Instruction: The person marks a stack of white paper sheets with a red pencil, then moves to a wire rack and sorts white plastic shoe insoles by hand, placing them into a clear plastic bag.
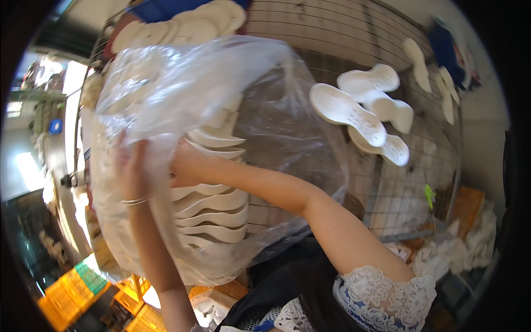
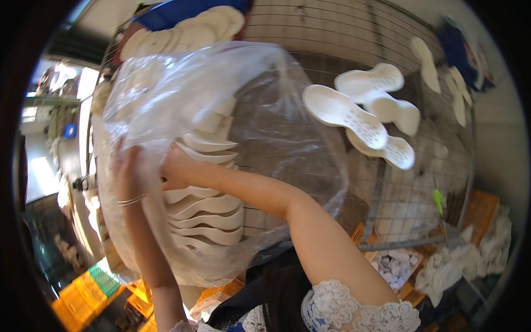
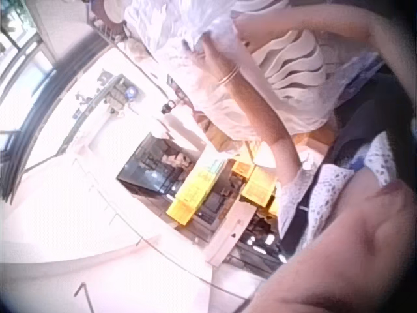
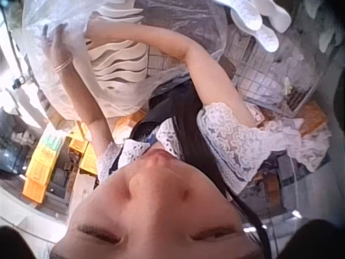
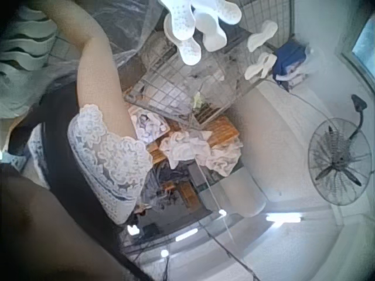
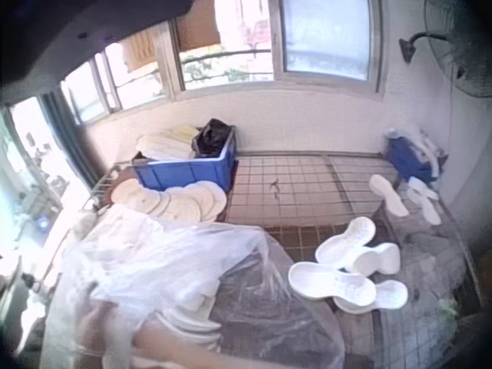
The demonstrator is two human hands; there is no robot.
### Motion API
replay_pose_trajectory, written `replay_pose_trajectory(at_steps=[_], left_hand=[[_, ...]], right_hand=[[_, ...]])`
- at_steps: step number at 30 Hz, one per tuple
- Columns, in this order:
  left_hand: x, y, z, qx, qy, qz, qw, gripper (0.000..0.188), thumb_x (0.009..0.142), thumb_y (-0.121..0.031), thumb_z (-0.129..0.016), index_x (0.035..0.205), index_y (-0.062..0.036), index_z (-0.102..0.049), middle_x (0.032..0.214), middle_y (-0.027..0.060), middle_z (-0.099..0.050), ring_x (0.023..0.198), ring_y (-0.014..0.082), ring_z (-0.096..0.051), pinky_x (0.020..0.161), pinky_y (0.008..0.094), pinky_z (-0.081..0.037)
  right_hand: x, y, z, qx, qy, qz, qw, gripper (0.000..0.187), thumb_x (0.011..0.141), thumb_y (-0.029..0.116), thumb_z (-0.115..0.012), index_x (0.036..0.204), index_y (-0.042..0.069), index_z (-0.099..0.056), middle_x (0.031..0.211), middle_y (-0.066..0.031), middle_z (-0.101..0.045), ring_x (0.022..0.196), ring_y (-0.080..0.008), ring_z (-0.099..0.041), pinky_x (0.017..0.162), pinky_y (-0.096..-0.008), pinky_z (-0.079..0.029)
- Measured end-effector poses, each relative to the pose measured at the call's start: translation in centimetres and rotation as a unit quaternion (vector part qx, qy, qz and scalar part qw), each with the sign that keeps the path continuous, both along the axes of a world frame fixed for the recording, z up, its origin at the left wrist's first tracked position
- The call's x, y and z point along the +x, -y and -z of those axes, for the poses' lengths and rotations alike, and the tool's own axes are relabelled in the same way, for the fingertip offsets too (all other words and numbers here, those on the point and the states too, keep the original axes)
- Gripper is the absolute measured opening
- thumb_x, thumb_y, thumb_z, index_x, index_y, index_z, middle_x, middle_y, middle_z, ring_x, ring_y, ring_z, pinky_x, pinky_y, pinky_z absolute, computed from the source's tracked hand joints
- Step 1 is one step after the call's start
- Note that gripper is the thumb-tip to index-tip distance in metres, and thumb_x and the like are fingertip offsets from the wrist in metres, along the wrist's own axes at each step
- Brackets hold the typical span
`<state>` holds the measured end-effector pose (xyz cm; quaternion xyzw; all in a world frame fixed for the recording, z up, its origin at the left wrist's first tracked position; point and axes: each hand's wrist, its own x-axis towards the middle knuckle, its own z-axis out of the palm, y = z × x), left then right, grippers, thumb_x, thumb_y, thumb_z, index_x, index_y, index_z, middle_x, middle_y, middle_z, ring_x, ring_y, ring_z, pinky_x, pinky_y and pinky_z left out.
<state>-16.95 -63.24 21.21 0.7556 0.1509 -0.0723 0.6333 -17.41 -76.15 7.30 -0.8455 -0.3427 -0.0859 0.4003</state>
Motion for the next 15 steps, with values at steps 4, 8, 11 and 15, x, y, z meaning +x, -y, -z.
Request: replay_pose_trajectory(at_steps=[4, 8, 11, 15], left_hand=[[-0.9, -0.6, 0.3, 0.336, 0.393, -0.032, 0.855, 0.052, 0.088, -0.004, -0.062, 0.136, 0.0045, -0.044, 0.140, 0.0195, -0.047, 0.128, 0.0239, -0.045, 0.110, 0.0395, -0.031], [-9.6, 14.6, 9.6, -0.229, 0.023, 0.246, 0.942, 0.039, 0.097, -0.014, -0.054, 0.133, 0.0018, -0.048, 0.132, 0.0174, -0.056, 0.120, 0.0269, -0.055, 0.104, 0.0381, -0.041], [-14.3, 23.5, 16.5, -0.330, -0.110, 0.308, 0.885, 0.105, 0.078, -0.052, -0.075, 0.152, -0.0064, -0.016, 0.149, 0.0181, -0.036, 0.138, 0.0322, -0.036, 0.109, 0.0480, -0.037], [-17.6, 26.8, 19.5, -0.369, -0.110, 0.212, 0.898, 0.087, 0.077, -0.026, -0.077, 0.144, -0.0070, -0.024, 0.129, 0.0131, -0.051, 0.113, 0.0262, -0.057, 0.095, 0.0397, -0.050]], right_hand=[[-9.8, 22.9, -2.2, -0.153, -0.135, 0.337, 0.919, 0.069, 0.070, 0.027, -0.079, 0.131, 0.009, -0.052, 0.142, -0.0193, -0.043, 0.137, -0.0370, -0.034, 0.111, -0.0607, -0.022], [-14.2, 35.0, -1.0, -0.348, -0.305, 0.464, 0.756, 0.100, 0.071, 0.044, -0.076, 0.145, -0.002, -0.028, 0.149, -0.0241, -0.031, 0.143, -0.0340, -0.023, 0.113, -0.0598, -0.019], [-16.6, 35.1, -0.5, -0.224, -0.417, 0.376, 0.796, 0.103, 0.074, 0.059, -0.069, 0.147, 0.000, -0.027, 0.146, -0.0257, -0.034, 0.139, -0.0370, -0.028, 0.115, -0.0563, -0.016], [-21.3, 37.6, -0.4, -0.240, -0.381, 0.296, 0.842, 0.117, 0.066, 0.079, -0.064, 0.150, 0.006, -0.027, 0.146, -0.0265, -0.034, 0.139, -0.0383, -0.028, 0.116, -0.0579, -0.013]])
